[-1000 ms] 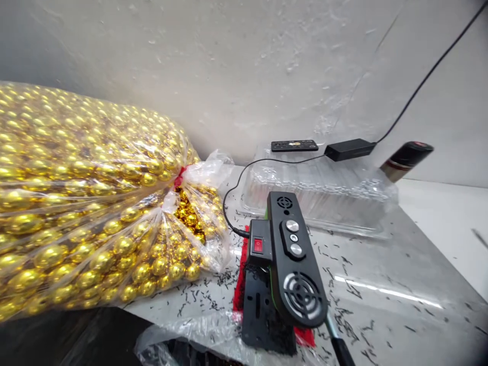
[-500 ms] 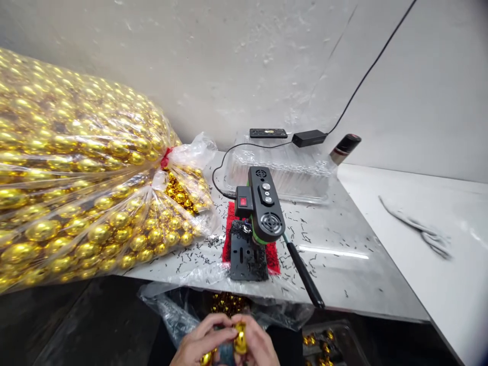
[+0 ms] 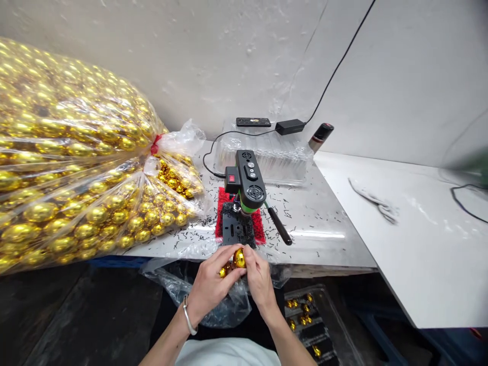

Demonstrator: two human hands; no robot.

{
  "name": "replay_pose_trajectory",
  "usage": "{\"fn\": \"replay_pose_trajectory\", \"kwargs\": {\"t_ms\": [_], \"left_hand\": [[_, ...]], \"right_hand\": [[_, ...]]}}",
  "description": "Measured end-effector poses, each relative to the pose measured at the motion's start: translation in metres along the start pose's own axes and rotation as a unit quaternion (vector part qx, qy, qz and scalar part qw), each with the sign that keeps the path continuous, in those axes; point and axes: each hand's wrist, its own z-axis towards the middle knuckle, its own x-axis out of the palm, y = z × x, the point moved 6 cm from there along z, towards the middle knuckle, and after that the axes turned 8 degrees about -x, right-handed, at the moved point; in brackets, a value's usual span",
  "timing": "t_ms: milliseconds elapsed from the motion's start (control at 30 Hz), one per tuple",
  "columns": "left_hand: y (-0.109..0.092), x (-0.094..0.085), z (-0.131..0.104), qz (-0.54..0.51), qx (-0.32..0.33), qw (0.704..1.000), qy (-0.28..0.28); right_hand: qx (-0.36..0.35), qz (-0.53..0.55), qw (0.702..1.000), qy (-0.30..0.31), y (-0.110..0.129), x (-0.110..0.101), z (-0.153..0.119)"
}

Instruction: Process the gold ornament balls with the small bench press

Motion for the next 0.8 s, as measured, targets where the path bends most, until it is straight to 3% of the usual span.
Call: {"fn": "replay_pose_trajectory", "kwargs": {"t_ms": [200,333,467,600,700,800], "left_hand": [[0.002,0.001,0.002,-0.042,-0.049,0.998,0.000],[0.015,0.000,0.004,-0.121,-0.124,0.985,0.006],[0.032,0.004,0.005,-0.246,-0.235,0.940,0.034],[0.044,0.000,0.020,-0.362,-0.283,0.888,-0.006],[0.056,0.000,0.038,-0.398,-0.316,0.861,-0.022],[0.066,0.004,0.055,-0.398,-0.340,0.852,-0.024]], "right_hand": [[-0.014,-0.064,0.998,0.006,-0.005,0.001,0.000],[-0.041,-0.057,0.997,0.019,-0.006,0.001,-0.002],[-0.063,-0.047,0.997,0.016,-0.007,-0.004,-0.004],[-0.063,-0.038,0.997,0.002,-0.008,-0.014,-0.006],[-0.060,-0.034,0.998,-0.013,-0.013,-0.023,-0.011],[-0.048,-0.037,0.998,-0.017,-0.021,-0.027,-0.018]]}}
